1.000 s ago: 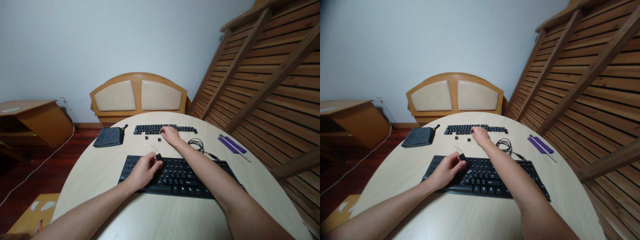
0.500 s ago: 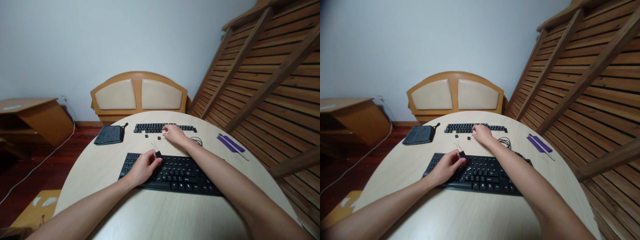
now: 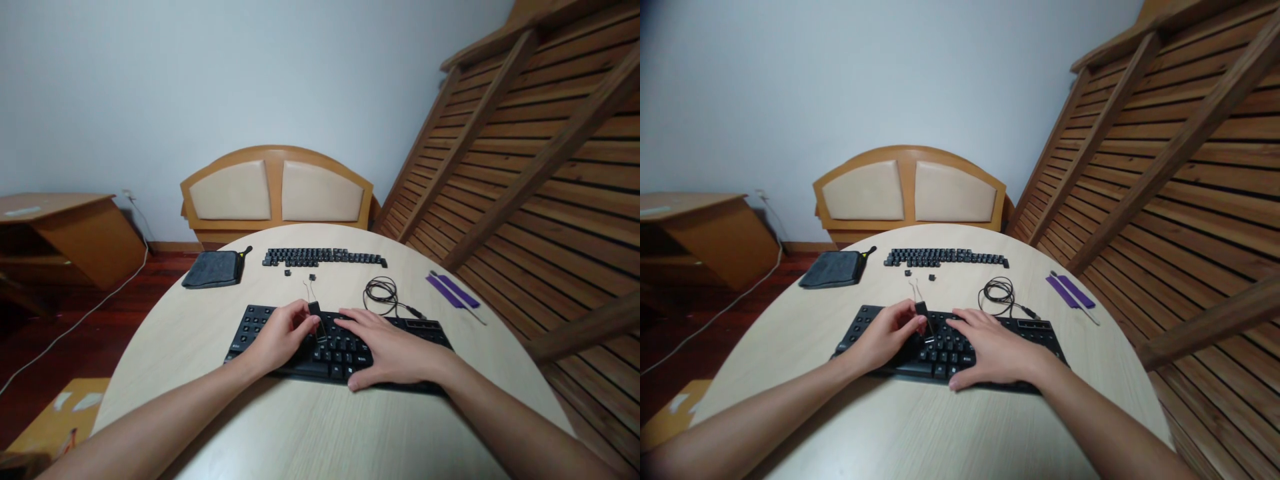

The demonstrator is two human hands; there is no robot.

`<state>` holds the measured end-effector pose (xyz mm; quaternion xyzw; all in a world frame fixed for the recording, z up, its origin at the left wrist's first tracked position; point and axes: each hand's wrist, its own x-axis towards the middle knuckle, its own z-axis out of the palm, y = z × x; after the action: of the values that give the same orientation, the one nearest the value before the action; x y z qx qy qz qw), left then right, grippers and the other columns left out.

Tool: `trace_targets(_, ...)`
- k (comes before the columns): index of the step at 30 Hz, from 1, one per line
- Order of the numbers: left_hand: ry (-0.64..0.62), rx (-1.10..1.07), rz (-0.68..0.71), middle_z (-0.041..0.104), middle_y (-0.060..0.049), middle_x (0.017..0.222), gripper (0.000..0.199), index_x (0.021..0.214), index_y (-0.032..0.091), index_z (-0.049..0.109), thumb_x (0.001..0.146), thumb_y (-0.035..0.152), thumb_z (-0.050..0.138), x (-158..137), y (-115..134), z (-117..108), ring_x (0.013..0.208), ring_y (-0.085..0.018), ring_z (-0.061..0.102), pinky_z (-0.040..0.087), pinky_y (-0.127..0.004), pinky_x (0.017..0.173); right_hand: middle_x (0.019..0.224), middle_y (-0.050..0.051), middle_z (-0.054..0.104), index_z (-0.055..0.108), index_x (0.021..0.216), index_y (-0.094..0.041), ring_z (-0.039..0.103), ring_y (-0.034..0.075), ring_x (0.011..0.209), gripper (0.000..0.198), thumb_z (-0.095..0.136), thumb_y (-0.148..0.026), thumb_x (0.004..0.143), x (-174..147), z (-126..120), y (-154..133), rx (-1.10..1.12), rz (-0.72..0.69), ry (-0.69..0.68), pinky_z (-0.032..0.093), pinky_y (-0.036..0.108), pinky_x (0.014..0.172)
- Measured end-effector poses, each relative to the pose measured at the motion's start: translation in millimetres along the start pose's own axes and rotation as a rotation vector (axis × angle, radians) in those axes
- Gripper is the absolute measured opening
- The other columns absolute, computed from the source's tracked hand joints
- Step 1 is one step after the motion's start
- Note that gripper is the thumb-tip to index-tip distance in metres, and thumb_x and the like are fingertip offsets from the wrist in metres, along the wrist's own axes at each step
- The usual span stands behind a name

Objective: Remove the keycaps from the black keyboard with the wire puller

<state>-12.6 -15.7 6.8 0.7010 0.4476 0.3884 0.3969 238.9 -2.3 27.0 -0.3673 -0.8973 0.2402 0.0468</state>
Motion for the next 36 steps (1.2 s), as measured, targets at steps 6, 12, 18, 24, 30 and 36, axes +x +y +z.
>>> trace_targets(6, -0.016, 0.015, 0.021, 0.061, 0.0, 0.071, 0.025, 0.078, 0.017, 0.059, 0.094, 0.036, 0.054, -4, 5, 5, 0.068, -0.016, 0.055, 0.041, -0.027, 0.065, 0.156, 0.014, 0.028, 0.039, 0.148, -0.022, 0.023, 0.036, 0.143, 0.1, 0.074, -0.067, 0.065, 6, 16, -6, 0.051, -0.02, 0.082, 0.022, 0.054, 0.116)
trace_targets(12, -0.036, 0.006, 0.03, 0.061, 0.0, 0.074, 0.022, 0.082, 0.017, 0.059, 0.094, 0.033, 0.053, -2, 0, 6, 0.071, -0.016, 0.055, 0.043, -0.027, 0.069, 0.156, 0.015, 0.029, 0.043, 0.145, -0.018, 0.021, 0.035, 0.143, 0.101, 0.068, -0.074, 0.065, 11, 20, -17, 0.027, -0.005, 0.078, 0.019, 0.052, 0.117)
trace_targets(18, -0.054, 0.002, -0.005, 0.061, 0.0, 0.072, 0.024, 0.081, 0.016, 0.059, 0.093, 0.036, 0.054, -3, -2, 4, 0.069, -0.016, 0.055, 0.042, -0.027, 0.067, 0.156, 0.014, 0.031, 0.048, 0.142, -0.02, 0.023, 0.035, 0.143, 0.093, 0.066, -0.074, 0.068, 10, 23, -18, -0.004, -0.007, 0.115, 0.02, 0.052, 0.117)
trace_targets(24, -0.087, -0.043, -0.034, 0.062, 0.0, 0.07, 0.023, 0.077, 0.016, 0.058, 0.09, 0.035, 0.057, -4, 1, 2, 0.067, -0.015, 0.053, 0.041, -0.026, 0.065, 0.149, 0.012, 0.043, 0.059, 0.128, -0.022, 0.032, 0.032, 0.139, 0.072, 0.067, -0.068, 0.074, 12, 28, -21, -0.024, -0.044, 0.188, 0.024, 0.05, 0.116)
trace_targets(30, -0.149, 0.066, 0.026, 0.059, 0.001, 0.07, 0.02, 0.077, 0.016, 0.058, 0.089, 0.032, 0.058, -5, -1, -4, 0.065, -0.014, 0.051, 0.039, -0.024, 0.062, 0.144, 0.009, 0.049, 0.064, 0.119, -0.022, 0.037, 0.029, 0.136, 0.058, 0.068, -0.062, 0.077, 11, 33, -25, -0.005, -0.052, 0.257, 0.031, 0.046, 0.113)
trace_targets(36, -0.207, 0.34, 0.219, 0.064, -0.001, 0.075, 0.016, 0.079, 0.017, 0.06, 0.091, 0.028, 0.058, -10, 7, -10, 0.068, -0.015, 0.055, 0.039, -0.025, 0.065, 0.137, 0.007, 0.055, 0.067, 0.111, -0.023, 0.041, 0.025, 0.133, 0.034, 0.065, -0.047, 0.086, 13, 39, -26, 0.044, -0.031, 0.32, 0.033, 0.044, 0.112)
